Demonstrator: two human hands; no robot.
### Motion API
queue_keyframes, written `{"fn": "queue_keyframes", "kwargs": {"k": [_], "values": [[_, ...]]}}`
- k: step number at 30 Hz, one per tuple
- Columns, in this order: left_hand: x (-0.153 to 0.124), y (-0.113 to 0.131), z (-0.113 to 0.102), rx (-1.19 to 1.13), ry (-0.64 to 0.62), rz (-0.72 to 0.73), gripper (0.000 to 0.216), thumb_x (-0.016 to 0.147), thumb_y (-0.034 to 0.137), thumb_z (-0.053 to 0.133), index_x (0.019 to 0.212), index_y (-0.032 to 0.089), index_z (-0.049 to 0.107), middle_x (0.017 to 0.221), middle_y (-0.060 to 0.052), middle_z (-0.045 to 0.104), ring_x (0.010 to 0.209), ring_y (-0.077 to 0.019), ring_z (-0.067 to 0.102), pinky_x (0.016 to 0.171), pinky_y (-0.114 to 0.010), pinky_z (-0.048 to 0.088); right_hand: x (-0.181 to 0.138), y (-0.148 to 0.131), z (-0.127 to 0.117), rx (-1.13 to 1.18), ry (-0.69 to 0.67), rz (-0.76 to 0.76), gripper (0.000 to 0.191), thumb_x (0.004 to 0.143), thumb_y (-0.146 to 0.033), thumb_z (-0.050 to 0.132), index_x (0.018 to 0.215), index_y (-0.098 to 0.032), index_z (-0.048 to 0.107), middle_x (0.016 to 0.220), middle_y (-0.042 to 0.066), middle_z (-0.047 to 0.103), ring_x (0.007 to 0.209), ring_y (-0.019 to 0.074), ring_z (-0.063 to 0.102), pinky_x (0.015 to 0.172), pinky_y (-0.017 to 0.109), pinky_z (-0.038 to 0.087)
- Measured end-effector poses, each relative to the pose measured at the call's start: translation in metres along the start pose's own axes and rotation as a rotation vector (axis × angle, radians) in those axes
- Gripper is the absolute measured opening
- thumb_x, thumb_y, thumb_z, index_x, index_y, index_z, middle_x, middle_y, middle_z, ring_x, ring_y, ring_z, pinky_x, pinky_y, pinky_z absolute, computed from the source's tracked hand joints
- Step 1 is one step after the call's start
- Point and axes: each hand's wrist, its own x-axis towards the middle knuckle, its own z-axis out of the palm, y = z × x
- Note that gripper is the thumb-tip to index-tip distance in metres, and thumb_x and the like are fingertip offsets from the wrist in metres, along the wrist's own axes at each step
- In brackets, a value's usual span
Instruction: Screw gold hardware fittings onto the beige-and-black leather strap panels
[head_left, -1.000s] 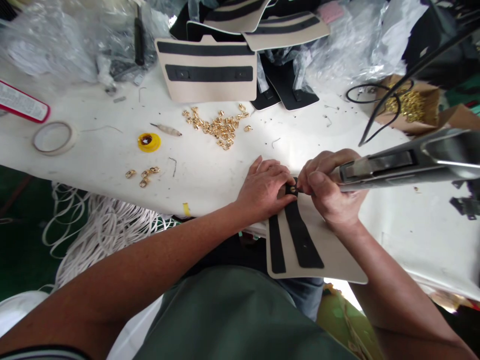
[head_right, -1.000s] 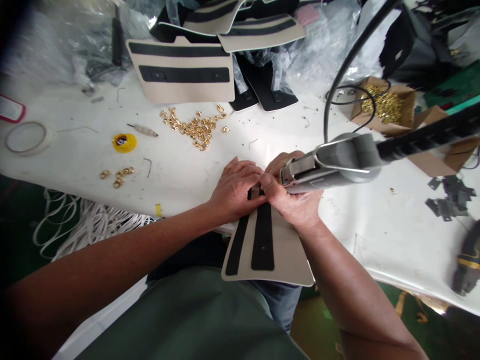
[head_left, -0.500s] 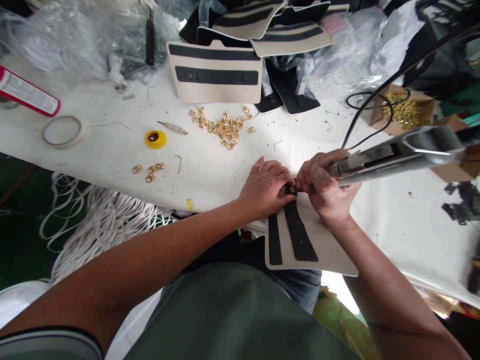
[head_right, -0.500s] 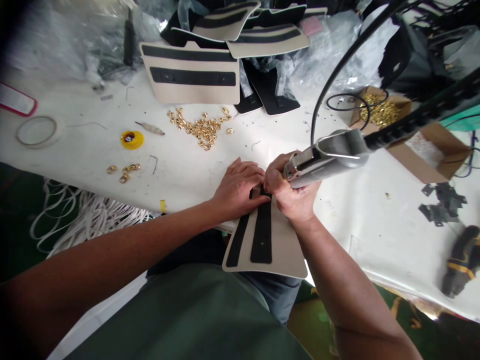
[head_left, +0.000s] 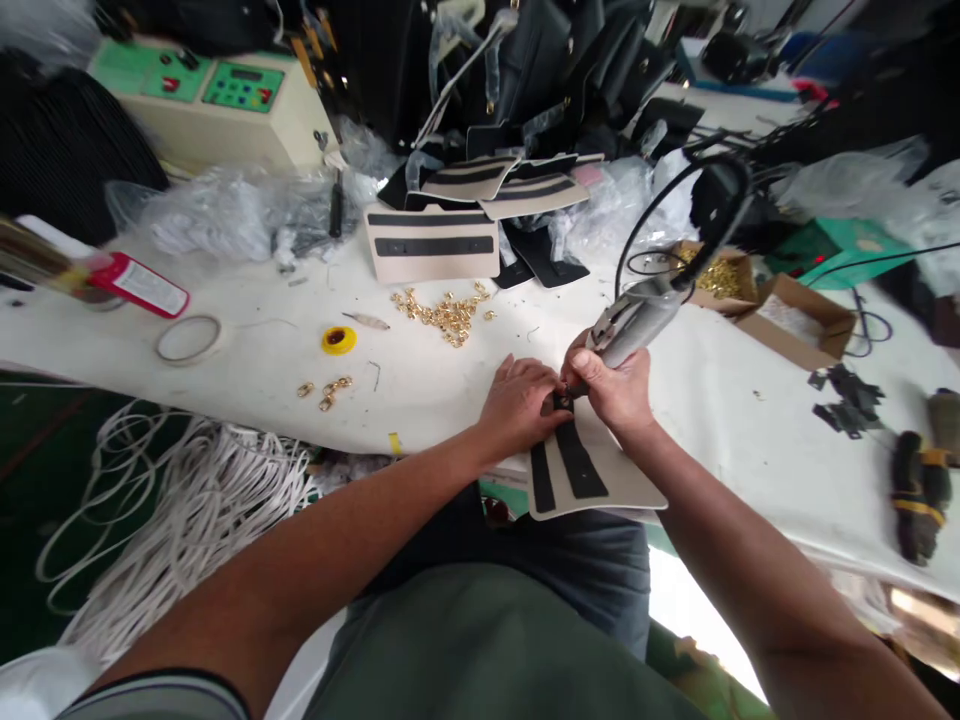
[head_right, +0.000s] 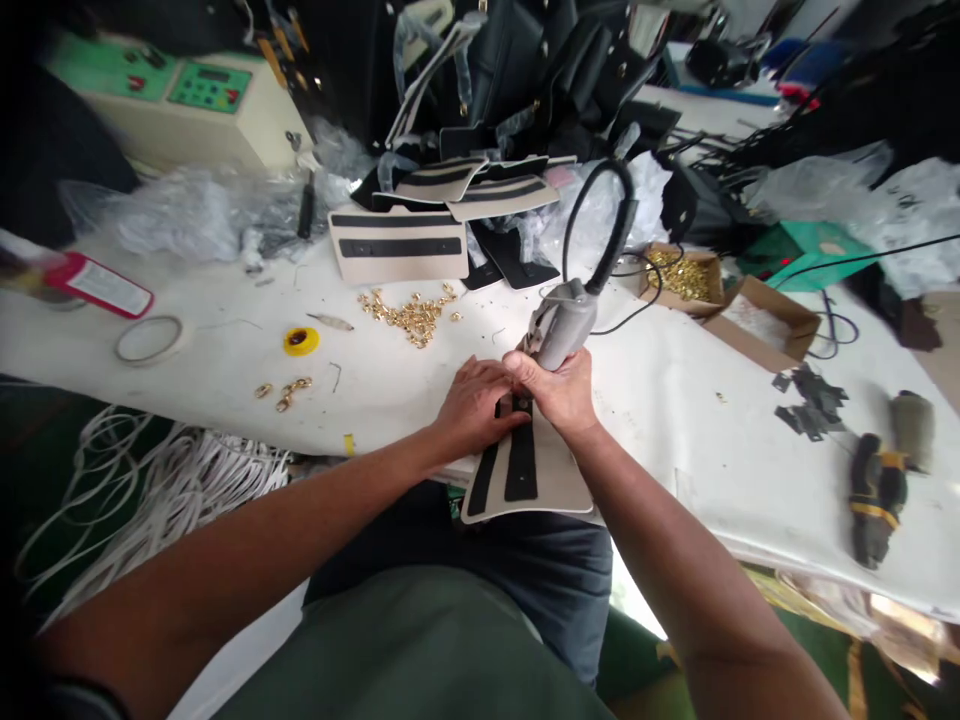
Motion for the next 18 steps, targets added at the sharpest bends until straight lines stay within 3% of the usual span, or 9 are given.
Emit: {"fn": "queue_keyframes", "kwargs": {"k": [3,6,9,11,15,18], "values": [[-0.001,0.006,-0.003,-0.005,-0.001,-0.006,0.033,0.089,0.049,0.079,0.112,0.028,0.070,0.129,-0.003,0.072,0.136,-0.0294,0.053,0.130,-0.059,0.021,0.006,-0.022,-0.011,0.022,0.137,-0.044,0.057,0.079,-0.076,0.078,0.073,-0.021,0.064,0.056,-0.001,0.059,0.049,0.0155,0.057,0.045,0.028,0.047],[-0.001,0.014,-0.006,0.042,-0.002,-0.012,0.029,0.091,0.044,0.077,0.112,0.026,0.069,0.128,-0.004,0.072,0.134,-0.0288,0.054,0.130,-0.057,0.021,0.008,-0.037,-0.040,-0.259,0.237,-0.042,0.058,0.082,-0.076,0.075,0.092,-0.019,0.069,0.061,-0.001,0.062,0.051,0.0159,0.056,0.047,0.027,0.045],[0.001,0.023,-0.008,0.147,-0.002,-0.072,0.033,0.089,0.047,0.078,0.111,0.023,0.069,0.122,-0.007,0.071,0.130,-0.0306,0.054,0.124,-0.052,0.029,0.000,-0.027,-0.075,-0.770,0.136,0.126,0.059,0.087,-0.073,0.070,0.108,-0.017,0.071,0.077,0.006,0.072,0.069,0.0229,0.065,0.061,0.032,0.048],[0.003,0.027,-0.009,0.196,0.008,-0.125,0.044,0.085,0.051,0.081,0.115,0.022,0.067,0.122,-0.009,0.071,0.128,-0.0328,0.055,0.117,-0.050,0.037,-0.009,-0.009,-0.093,-0.962,0.045,0.274,0.051,0.091,-0.061,0.070,0.119,-0.018,0.071,0.095,0.012,0.076,0.084,0.0278,0.069,0.073,0.036,0.051],[-0.001,0.026,-0.013,0.234,0.036,-0.164,0.068,0.082,0.054,0.083,0.135,0.019,0.058,0.130,-0.015,0.070,0.128,-0.0363,0.056,0.109,-0.051,0.042,-0.033,0.018,-0.114,-0.938,0.097,0.296,0.044,0.085,-0.038,0.075,0.124,-0.018,0.074,0.118,0.018,0.074,0.102,0.0334,0.071,0.089,0.042,0.053],[-0.008,0.023,-0.017,0.258,0.055,-0.203,0.081,0.082,0.058,0.082,0.144,0.017,0.051,0.131,-0.016,0.071,0.127,-0.0365,0.059,0.107,-0.050,0.042,-0.069,0.015,-0.117,-0.871,0.222,0.224,0.050,0.091,-0.046,0.067,0.129,-0.014,0.072,0.128,0.021,0.071,0.117,0.0352,0.067,0.100,0.047,0.053]]}}
